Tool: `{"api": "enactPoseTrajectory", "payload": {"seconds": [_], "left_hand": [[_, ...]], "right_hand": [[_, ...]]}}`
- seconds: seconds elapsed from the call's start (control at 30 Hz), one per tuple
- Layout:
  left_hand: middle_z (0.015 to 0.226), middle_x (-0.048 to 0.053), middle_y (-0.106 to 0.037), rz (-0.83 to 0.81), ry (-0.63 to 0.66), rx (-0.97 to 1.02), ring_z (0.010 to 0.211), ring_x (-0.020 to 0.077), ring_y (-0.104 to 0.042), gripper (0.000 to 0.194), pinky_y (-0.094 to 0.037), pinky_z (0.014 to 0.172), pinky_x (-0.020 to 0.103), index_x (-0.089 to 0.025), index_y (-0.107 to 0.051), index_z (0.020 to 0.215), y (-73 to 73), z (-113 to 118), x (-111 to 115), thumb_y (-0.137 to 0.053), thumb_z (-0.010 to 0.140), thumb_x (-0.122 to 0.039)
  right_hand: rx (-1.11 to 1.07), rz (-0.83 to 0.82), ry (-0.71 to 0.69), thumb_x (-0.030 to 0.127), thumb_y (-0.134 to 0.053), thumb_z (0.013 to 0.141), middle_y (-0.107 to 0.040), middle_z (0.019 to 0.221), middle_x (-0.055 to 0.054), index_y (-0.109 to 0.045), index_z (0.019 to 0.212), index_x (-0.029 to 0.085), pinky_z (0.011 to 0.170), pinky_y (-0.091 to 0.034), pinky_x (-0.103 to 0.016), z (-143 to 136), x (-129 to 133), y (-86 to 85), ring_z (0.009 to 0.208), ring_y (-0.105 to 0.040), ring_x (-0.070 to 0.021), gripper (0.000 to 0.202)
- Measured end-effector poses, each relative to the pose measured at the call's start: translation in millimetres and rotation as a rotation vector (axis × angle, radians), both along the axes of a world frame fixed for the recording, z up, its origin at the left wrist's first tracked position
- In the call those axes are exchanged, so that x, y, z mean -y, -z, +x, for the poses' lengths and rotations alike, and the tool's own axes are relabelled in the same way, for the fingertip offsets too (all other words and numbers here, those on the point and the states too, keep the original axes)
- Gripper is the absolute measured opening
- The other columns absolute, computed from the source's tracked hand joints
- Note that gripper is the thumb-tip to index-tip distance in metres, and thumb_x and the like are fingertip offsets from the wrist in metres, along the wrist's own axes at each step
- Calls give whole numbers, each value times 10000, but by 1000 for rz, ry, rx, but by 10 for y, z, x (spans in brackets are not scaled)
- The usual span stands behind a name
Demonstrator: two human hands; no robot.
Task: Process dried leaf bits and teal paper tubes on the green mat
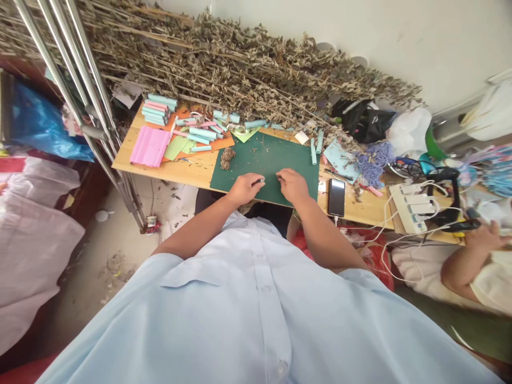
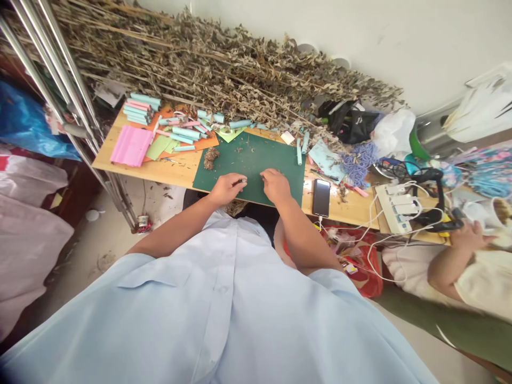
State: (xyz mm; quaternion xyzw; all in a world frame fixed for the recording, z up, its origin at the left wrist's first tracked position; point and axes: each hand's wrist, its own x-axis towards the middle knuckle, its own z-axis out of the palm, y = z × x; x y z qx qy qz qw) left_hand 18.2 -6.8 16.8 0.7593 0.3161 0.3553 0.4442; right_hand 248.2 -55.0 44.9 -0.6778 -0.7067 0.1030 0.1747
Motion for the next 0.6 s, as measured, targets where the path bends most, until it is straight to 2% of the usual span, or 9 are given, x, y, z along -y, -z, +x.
{"api": "enactPoseTrajectory", "payload": {"seconds": [0.13,0.27,0.33,0.43,0.5,0.6], "left_hand": [[922,48,-732,5,-7,9,784,150,-694,154,-562,821,281,-165,-768,1051,14,5,0,-651,979,-235],[961,63,-751,24,-17,6,876,170,-707,134,-559,865,288,-169,-774,1042,16,17,4,-683,969,-238],[972,70,-759,37,-11,3,898,175,-705,133,-554,880,292,-167,-776,1044,12,19,2,-691,966,-235],[958,74,-762,53,-8,-7,904,181,-698,144,-548,881,299,-165,-776,1059,12,20,-6,-702,963,-243],[947,74,-761,63,-6,-13,906,183,-693,151,-542,878,301,-165,-775,1065,19,22,-12,-709,962,-253],[952,71,-758,80,-7,-26,911,182,-688,135,-534,874,302,-169,-774,1046,29,25,-16,-705,967,-254]], "right_hand": [[-25,-17,-6,148,-491,938,-768,1101,-123,-775,998,213,969,-552,-466,45,-36,20,1054,-701,-293,297],[-315,86,113,240,-607,911,-775,1013,-77,-776,929,231,942,-574,-437,-21,-13,-5,966,-712,-252,170],[-547,101,209,311,-682,880,-766,923,-46,-778,946,234,810,-599,-399,-130,21,-44,835,-705,-222,140],[-864,113,275,392,-754,838,-748,863,-11,-770,1026,245,618,-559,-320,-367,89,-108,713,-672,-179,240],[-988,150,272,406,-772,817,-758,919,-11,-763,1072,258,580,-533,-294,-526,126,-132,714,-665,-162,295],[-1041,160,309,428,-782,798,-746,884,-10,-766,1013,253,567,-514,-289,-692,149,-120,674,-632,-145,278]]}}
